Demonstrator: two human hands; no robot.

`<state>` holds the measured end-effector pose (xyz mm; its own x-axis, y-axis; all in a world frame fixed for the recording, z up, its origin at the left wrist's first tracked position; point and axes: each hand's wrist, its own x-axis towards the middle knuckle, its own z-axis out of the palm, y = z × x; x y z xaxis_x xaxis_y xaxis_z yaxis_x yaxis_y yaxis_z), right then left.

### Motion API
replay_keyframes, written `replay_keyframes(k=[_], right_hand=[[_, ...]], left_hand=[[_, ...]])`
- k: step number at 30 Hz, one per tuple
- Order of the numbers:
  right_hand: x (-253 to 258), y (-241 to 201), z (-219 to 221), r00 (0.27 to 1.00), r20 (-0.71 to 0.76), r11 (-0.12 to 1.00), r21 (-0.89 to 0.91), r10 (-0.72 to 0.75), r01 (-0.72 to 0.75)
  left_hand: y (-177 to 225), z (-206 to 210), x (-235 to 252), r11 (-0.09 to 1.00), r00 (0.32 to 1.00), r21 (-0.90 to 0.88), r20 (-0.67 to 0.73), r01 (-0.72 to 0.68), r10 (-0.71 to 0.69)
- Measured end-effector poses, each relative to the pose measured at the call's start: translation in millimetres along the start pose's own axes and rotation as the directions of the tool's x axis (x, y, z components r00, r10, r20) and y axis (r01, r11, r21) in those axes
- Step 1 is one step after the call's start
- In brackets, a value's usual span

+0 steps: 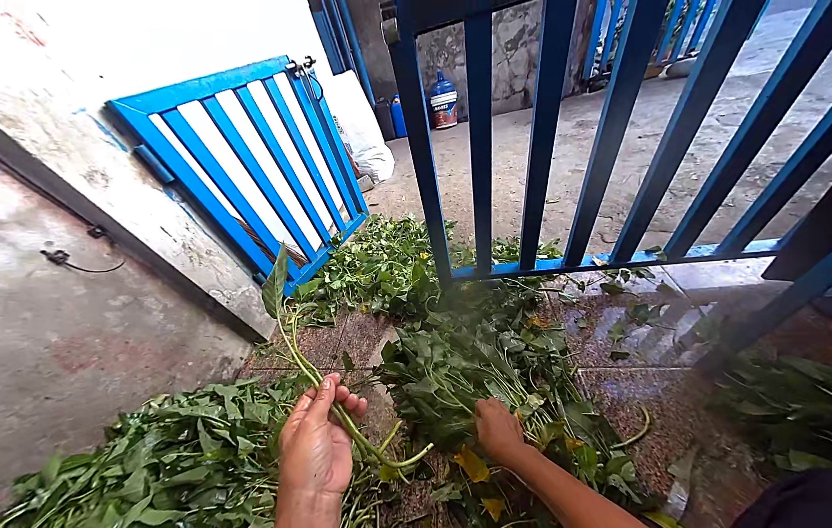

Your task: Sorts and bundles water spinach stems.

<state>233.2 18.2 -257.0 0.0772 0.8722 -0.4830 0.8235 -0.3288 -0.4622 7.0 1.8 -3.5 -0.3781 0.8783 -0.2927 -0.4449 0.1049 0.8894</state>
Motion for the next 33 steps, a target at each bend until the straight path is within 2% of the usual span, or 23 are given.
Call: replay_keyframes(k=[4, 8, 11, 14, 16, 19, 21, 26, 33], right_hand=[[-24, -5, -27, 0.98, -0.145, 0.966, 0.2, -0.136, 0.164], [-60, -22, -47, 0.892, -0.368, 0.852, 0.346, -0.262, 0.393], [-85, -44, -56, 0.747, -0.585, 0.721, 0.363, -0.316, 0.59], [-97, -61, -58, 0.539, -0.77, 0.632, 0.237, -0.341, 0.738], [-98, -67, -56, 0.438, -0.832, 0.638, 0.138, -0.341, 0.758], [-94, -70, -51, 0.364, -0.871, 0.725, 0.013, -0.331, 0.689], [-95, -73, -50, 0.305, -0.894, 0.746, -0.048, -0.329, 0.665], [-108, -83, -37, 0.23, -0.906, 0.711, -0.103, -0.356, 0.695], [-112, -80, -17, 0.091, -0.9, 0.633, -0.225, -0.426, 0.741]], left_hand=[[0, 4, 0, 1.0, 1.0, 0.003, 0.006, -0.005, 0.005], [-8, 8, 0, 1.0, 1.0, 0.0, -0.013, -0.017, 0.017], [-13, 10, -1, 1.0, 1.0, 0.0, -0.014, 0.004, -0.004], [-15, 12, -3, 1.0, 1.0, 0.006, 0.02, 0.003, -0.003], [-15, 13, -5, 1.0, 0.998, 0.003, 0.057, -0.012, 0.012], [-15, 13, -8, 0.999, 0.993, 0.027, 0.111, -0.048, 0.044], [-16, 14, -10, 0.997, 0.988, 0.041, 0.143, -0.058, 0.052], [-27, 19, -16, 0.998, 0.987, 0.058, 0.16, -0.011, 0.001], [-28, 20, -12, 0.998, 0.999, 0.068, 0.032, 0.012, -0.014]])
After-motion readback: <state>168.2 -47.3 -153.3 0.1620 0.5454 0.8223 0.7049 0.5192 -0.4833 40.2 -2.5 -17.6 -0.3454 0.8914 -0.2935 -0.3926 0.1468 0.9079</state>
